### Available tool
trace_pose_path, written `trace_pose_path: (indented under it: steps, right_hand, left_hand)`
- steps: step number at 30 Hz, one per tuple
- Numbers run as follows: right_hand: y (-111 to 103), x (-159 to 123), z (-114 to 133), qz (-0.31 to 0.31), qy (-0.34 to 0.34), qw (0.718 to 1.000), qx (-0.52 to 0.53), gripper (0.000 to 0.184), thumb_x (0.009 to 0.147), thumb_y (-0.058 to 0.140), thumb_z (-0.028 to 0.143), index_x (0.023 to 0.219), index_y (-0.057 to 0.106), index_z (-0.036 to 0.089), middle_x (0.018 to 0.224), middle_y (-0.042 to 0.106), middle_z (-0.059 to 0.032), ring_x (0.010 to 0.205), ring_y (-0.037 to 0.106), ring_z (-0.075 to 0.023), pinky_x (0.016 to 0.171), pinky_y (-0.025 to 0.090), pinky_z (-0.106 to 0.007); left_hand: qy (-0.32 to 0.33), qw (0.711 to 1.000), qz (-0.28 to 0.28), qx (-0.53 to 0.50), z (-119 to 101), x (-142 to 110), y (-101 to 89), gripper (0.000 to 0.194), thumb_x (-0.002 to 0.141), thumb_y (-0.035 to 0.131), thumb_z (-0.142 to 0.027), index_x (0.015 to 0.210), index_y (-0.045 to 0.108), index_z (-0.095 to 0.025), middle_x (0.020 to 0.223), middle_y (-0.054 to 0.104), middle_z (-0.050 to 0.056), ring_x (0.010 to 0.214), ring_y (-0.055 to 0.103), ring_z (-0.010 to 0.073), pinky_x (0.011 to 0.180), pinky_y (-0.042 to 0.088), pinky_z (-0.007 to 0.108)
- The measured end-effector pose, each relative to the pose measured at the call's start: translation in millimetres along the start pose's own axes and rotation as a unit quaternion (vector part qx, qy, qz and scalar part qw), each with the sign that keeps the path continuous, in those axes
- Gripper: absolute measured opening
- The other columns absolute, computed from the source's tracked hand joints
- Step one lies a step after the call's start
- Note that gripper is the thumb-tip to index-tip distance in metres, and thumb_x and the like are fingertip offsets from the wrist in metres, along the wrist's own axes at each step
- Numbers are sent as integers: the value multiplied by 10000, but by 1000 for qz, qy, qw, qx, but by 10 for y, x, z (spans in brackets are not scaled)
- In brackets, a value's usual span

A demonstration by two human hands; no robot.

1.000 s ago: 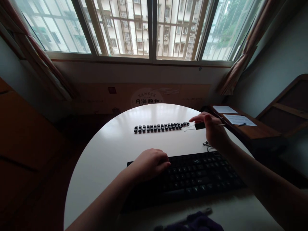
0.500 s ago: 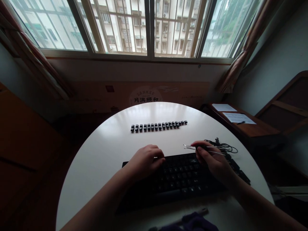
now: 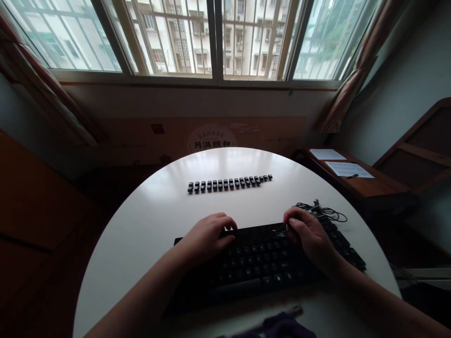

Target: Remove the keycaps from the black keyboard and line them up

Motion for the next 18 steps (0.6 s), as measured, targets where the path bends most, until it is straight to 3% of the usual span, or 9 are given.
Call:
trace_pose_path:
  steps: [6, 14, 18]
  right_hand:
    - [-76, 25, 76, -36, -17, 999, -19, 157, 941, 470, 278, 831, 553, 202, 542, 466, 57, 477, 417, -88, 450, 313, -194]
    - [-161, 35, 20, -56, 9, 997, -53, 146, 913, 485, 288, 801, 526, 203, 533, 404, 68, 434, 349, -87, 392, 248, -197]
    - [-239, 55, 9, -55, 13, 992, -111, 153, 916, 469, 293, 807, 529, 204, 535, 405, 65, 439, 345, -95, 398, 269, -202]
  left_hand:
    - [-13, 1000, 13, -2, 20, -4, 22, 176, 871, 596, -222, 1024, 677, -252, 1033, 675, 29, 954, 635, 221, 844, 508, 346]
    - [-6, 1000, 17, 8, 10, -4, 38, 205, 876, 584, -208, 1057, 673, -244, 1064, 676, 43, 993, 627, 232, 876, 503, 362]
    - [-12, 1000, 21, 7, 5, -3, 29, 203, 882, 580, -217, 1058, 675, -249, 1070, 676, 41, 989, 628, 233, 873, 506, 368]
Point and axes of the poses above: each hand's wrist, its own x-axis towards the middle knuckle, its own y-axis out of the palm, z = x × y, the point moved 10 cm from there along x, towards the middle knuckle
